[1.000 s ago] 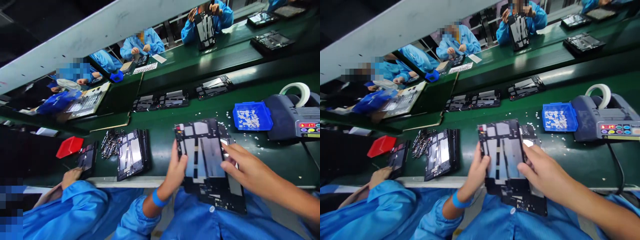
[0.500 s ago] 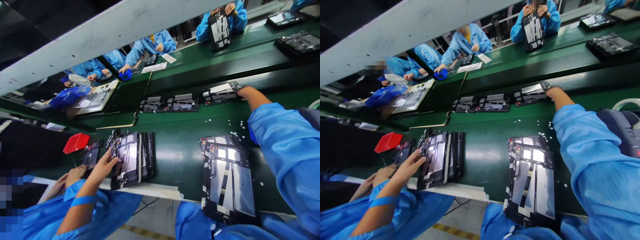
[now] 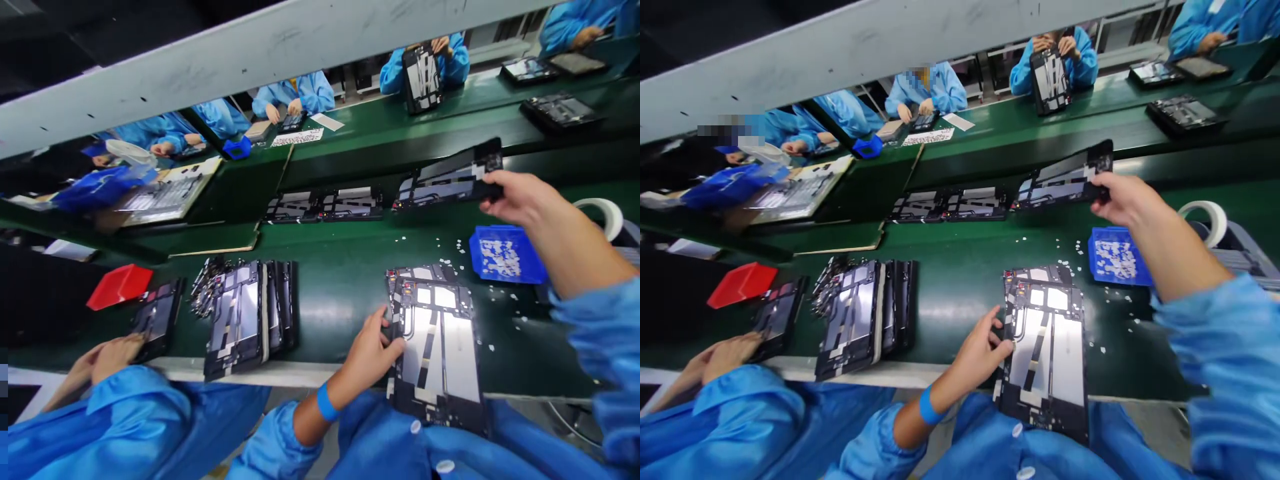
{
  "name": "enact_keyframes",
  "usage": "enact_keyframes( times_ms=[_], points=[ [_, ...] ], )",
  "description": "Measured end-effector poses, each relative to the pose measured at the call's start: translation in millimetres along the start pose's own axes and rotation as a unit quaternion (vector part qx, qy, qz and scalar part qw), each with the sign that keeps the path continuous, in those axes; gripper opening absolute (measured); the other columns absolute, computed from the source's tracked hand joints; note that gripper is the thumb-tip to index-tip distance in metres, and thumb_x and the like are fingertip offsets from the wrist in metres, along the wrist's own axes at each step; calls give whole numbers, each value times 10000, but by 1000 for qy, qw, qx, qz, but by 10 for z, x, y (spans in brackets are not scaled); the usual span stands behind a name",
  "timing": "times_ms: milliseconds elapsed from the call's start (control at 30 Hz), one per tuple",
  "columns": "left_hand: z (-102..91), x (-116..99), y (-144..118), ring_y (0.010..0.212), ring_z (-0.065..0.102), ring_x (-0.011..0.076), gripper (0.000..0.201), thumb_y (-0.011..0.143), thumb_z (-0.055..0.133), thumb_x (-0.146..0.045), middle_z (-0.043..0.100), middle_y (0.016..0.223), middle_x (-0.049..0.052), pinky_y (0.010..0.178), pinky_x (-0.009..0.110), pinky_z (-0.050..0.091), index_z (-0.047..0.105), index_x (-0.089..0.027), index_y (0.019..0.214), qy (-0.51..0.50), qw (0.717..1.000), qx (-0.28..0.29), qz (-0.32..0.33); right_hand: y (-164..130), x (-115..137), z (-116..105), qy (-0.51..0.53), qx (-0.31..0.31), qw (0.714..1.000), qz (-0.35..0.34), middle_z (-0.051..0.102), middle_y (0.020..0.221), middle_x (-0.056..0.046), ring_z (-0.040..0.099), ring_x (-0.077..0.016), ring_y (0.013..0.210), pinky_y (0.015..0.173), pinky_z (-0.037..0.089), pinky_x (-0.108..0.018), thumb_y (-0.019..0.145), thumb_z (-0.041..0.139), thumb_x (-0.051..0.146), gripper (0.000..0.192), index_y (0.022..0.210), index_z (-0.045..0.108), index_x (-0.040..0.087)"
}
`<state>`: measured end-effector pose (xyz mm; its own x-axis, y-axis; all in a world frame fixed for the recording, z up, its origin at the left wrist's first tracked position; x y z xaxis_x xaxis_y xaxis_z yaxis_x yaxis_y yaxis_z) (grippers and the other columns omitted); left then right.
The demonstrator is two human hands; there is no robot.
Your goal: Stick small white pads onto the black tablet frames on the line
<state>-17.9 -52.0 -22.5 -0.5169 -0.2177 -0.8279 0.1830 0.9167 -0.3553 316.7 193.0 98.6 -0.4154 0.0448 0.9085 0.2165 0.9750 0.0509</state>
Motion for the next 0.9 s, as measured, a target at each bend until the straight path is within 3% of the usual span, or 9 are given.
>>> enact_keyframes(
  times_ms=[133,267,367,467,567,633,767,833,900],
  points=[
    [170,24,42,877,673,213,761,820,764,-263,692,1053,48,856,364,555,448,-199,1508,-41,999,19,-5,-1213,-185,-318,99,62,991,69,706,1191,-277,679,-283,846,613,539,-421,1006,351,245,420,1279,644,117],
    [151,11,-53,1069,671,234,442,819,712,-233,706,1137,72,970,353,522,583,-186,1239,-179,984,0,26,-2375,-503,-582,244,-28,952,185,750,1212,-152,708,-343,897,609,592,-478,933,558,385,303,1145,765,320],
    [129,-35,-6,1062,660,238,339,805,703,-270,707,1102,70,984,350,506,616,-184,1122,-228,972,-34,52,-2991,-643,-560,366,-96,885,272,767,1224,-58,726,-302,1028,750,665,-397,764,808,415,376,1133,784,350],
    [144,-76,157,1121,650,251,377,819,686,-279,714,1180,94,1022,364,495,621,-175,1175,-254,962,-60,76,-3377,-614,-312,425,-100,842,317,786,1202,-29,731,-278,1074,786,666,-335,653,922,389,521,1153,778,359],
    [178,-57,287,1148,645,259,415,866,667,-291,709,1226,114,1043,383,492,612,-166,1259,-215,970,-65,92,-3610,-543,124,463,-40,813,351,800,1151,-42,731,-287,1065,854,654,-383,651,941,382,465,1084,785,314],
    [182,-6,300,1098,645,257,455,904,654,-308,704,1189,112,1015,393,504,605,-167,1334,-126,985,-63,96,-3704,-528,443,489,7,797,353,796,1152,-47,722,-288,1075,935,624,-438,700,925,403,408,1066,779,296],
    [96,75,237,1067,621,270,503,1013,539,-354,681,1155,116,1026,432,497,555,-190,1489,39,992,-61,107,-3820,-604,901,468,102,813,331,789,1080,-83,716,-273,1012,963,578,-468,769,866,579,446,1057,776,251],
    [4,54,232,1202,591,272,482,1078,401,-362,659,1277,136,1124,443,443,553,-195,1504,38,989,-80,122,-3893,-614,995,407,231,825,317,787,988,-111,722,-270,911,877,584,-442,731,838,709,568,997,785,210],
    [-91,1,256,1276,563,260,486,1100,338,-360,638,1346,134,1160,426,415,560,-199,1500,28,986,-104,130,-3966,-573,946,307,383,829,268,791,1001,-124,722,-267,883,835,576,-410,717,829,730,603,1017,801,208]
  ],
)
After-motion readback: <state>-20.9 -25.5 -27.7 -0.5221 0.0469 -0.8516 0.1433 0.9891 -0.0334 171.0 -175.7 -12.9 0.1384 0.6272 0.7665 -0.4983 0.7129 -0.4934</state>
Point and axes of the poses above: each hand's wrist, its own y-axis towards the middle knuckle, its own z-axis out of the palm, x = y × z, the point moved 4 cm from there along y, towards the middle knuckle
